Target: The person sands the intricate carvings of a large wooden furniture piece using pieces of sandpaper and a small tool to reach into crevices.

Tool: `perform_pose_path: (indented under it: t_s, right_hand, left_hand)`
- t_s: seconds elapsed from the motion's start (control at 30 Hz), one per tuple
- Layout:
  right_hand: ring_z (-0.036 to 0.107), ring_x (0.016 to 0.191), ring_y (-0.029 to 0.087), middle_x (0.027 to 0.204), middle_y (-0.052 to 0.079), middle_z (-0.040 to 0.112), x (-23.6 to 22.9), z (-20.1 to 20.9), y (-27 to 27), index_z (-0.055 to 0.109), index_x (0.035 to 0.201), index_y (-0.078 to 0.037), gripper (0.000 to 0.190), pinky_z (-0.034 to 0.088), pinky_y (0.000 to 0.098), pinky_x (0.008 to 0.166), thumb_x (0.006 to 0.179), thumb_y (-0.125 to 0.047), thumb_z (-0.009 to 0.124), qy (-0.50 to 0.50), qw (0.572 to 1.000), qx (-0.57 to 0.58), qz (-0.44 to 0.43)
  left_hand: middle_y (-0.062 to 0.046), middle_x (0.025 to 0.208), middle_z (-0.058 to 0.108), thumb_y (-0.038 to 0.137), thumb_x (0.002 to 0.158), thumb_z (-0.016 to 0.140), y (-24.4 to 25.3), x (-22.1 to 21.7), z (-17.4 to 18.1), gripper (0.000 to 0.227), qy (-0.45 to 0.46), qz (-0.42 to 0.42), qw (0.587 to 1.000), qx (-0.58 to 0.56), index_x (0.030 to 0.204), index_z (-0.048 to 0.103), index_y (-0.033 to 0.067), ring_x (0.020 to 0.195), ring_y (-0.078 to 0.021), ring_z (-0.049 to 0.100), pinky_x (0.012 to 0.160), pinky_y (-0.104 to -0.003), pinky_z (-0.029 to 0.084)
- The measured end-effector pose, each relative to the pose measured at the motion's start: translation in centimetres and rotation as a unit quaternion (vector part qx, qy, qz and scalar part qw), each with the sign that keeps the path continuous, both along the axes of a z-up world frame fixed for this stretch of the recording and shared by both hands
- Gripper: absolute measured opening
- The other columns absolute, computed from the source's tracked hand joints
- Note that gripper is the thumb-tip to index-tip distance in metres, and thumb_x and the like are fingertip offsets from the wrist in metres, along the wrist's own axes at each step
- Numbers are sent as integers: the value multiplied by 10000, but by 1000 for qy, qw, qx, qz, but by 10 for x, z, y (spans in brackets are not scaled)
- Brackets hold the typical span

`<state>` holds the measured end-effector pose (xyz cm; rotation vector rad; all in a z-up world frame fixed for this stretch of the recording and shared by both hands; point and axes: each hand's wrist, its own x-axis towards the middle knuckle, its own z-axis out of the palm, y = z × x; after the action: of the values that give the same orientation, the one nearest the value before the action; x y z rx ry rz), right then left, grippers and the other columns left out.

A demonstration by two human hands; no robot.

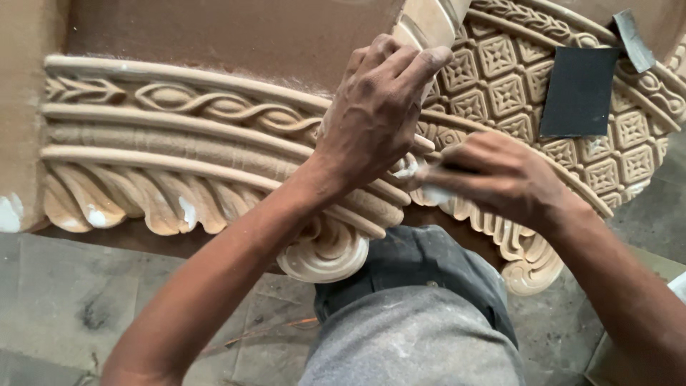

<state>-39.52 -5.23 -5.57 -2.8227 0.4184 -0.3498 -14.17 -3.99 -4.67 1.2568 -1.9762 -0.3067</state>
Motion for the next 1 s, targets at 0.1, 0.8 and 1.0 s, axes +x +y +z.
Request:
perform_pose_path:
  t_s: [0.1,0.8,1.0]
  right_hand:
    - [626,813,198,952,100,692,-7,8,4,770,1173,-91,278,537,329,683,899,-133,803,-43,994,11,-97]
    - [469,679,90,873,37,525,73,40,124,682,1305,-29,304,386,240,559,1057,-171,579,-204,682,482,-510]
    - [547,727,151,811,54,596,100,55,120,675,1107,17,274,453,325,635,1086,-233,565,-149,718,369,-571]
  left_hand:
    - [-101,1184,712,29,1040,563,1,-3,-3,353,25,-9,999,33,1393,574,31,1110,-245,596,1058,-391,468]
    - [-94,1111,684,52,998,592,2,-1,1,309,35,-15,999,14,1306,627,40,1086,-248,566,1031,-407,434]
    - [-105,1076,685,-16,906,533,10,-6,6,352,56,-19,998,26,1243,620,38,1096,-251,577,1043,-408,379]
